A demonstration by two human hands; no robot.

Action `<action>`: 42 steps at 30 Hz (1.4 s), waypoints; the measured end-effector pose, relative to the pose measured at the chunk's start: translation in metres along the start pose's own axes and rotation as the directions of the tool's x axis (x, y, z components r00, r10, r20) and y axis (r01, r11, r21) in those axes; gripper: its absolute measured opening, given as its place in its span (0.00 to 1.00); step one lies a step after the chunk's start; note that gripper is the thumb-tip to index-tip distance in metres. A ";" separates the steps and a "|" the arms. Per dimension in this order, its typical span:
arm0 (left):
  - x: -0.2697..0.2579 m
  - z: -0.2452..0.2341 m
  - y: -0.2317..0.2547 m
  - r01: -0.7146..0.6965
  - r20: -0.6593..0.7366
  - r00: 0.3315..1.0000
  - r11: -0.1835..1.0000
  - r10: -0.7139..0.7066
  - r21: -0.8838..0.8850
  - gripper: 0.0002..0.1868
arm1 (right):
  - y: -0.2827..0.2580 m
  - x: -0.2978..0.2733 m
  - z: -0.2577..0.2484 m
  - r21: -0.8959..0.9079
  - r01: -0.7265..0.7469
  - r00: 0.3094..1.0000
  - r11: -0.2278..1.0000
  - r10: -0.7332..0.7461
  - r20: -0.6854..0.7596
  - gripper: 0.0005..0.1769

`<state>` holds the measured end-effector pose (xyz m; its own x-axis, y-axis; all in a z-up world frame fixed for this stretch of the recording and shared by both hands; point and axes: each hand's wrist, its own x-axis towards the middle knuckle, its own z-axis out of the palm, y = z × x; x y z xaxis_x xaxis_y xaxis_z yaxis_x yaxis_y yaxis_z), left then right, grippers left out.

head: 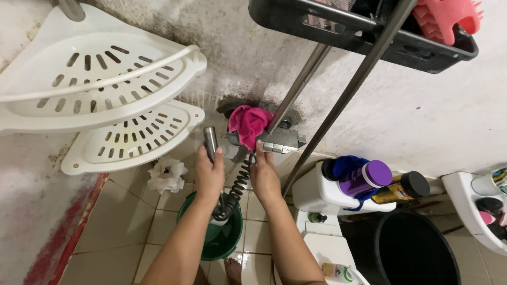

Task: Cleaning a tiered corner shelf in a bathroom by rinsing it with a spray nozzle and wiping it with a cloth.

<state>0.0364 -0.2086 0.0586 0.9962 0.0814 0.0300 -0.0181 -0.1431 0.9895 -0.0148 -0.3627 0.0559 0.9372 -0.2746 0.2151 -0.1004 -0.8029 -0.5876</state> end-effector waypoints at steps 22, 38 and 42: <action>-0.006 0.039 -0.024 0.170 0.051 0.985 0.925 -0.162 -0.339 0.19 | 0.019 0.002 0.022 -0.169 0.090 0.995 0.982 -0.081 0.061 0.46; -0.003 0.027 -0.026 0.284 0.042 0.952 0.819 -0.305 -0.498 0.19 | 0.034 0.003 0.031 -0.113 0.231 0.971 0.966 -0.236 -0.033 0.47; -0.004 0.023 -0.020 0.309 0.068 0.944 0.796 -0.322 -0.521 0.18 | 0.033 0.002 0.028 -0.089 0.283 0.956 0.955 -0.288 -0.059 0.50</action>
<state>0.0343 -0.2284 0.0359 0.9524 0.0557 -0.2996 0.2488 0.4257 0.8700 -0.0068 -0.3746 0.0152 0.9051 -0.0617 0.4207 0.1396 -0.8914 -0.4311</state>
